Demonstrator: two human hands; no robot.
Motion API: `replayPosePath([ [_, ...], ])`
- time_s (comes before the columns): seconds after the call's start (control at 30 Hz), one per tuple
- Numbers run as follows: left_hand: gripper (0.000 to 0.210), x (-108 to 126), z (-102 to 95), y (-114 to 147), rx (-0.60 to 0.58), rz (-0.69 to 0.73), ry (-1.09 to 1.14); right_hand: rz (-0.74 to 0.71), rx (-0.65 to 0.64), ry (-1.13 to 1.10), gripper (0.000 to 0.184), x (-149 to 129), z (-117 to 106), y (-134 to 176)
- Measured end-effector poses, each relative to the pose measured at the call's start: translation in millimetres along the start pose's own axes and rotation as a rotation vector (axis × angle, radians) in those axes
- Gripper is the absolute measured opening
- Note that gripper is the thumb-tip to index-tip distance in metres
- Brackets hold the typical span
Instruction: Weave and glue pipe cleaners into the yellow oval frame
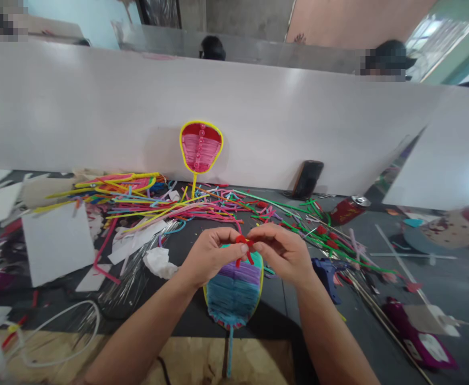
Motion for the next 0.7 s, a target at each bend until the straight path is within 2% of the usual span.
replayPosePath([
  [0.07, 0.015, 1.2, -1.0, 0.6, 0.006, 0.018, -0.024, 0.121, 0.002, -0.049, 0.013, 4.4, -0.7, 2.2],
  [0.17, 0.015, 3.8, -1.7, 1.5, 0.013, 0.041, -0.106, 0.19, -0.037, -0.034, 0.016, 5.3, -0.2, 2.8],
  [0.4, 0.016, 6.8, -0.3, 0.5, 0.04, 0.049, -0.25, 0.144, -0.08, 0.104, 0.013, -5.4, 3.7, -1.8],
  [0.5, 0.017, 5.5, -0.6, -0.4, 0.04, 0.06, -0.227, 0.121, -0.087, 0.154, 0.014, -6.5, 4.6, -1.8],
  [0.7, 0.019, 3.3, -0.4, -1.4, 0.031, 0.074, -0.161, 0.192, -0.063, 0.141, 0.017, -2.8, 2.9, 0.8],
])
Point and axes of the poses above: each hand's wrist, its own y-axis away from the middle knuckle, its own z-axis out of the palm, x = y × z, the point moved 2 cm from there along -y, towards the middle knuckle, and after that the axes turned 1 degree about -z, right-handed, at the moved point
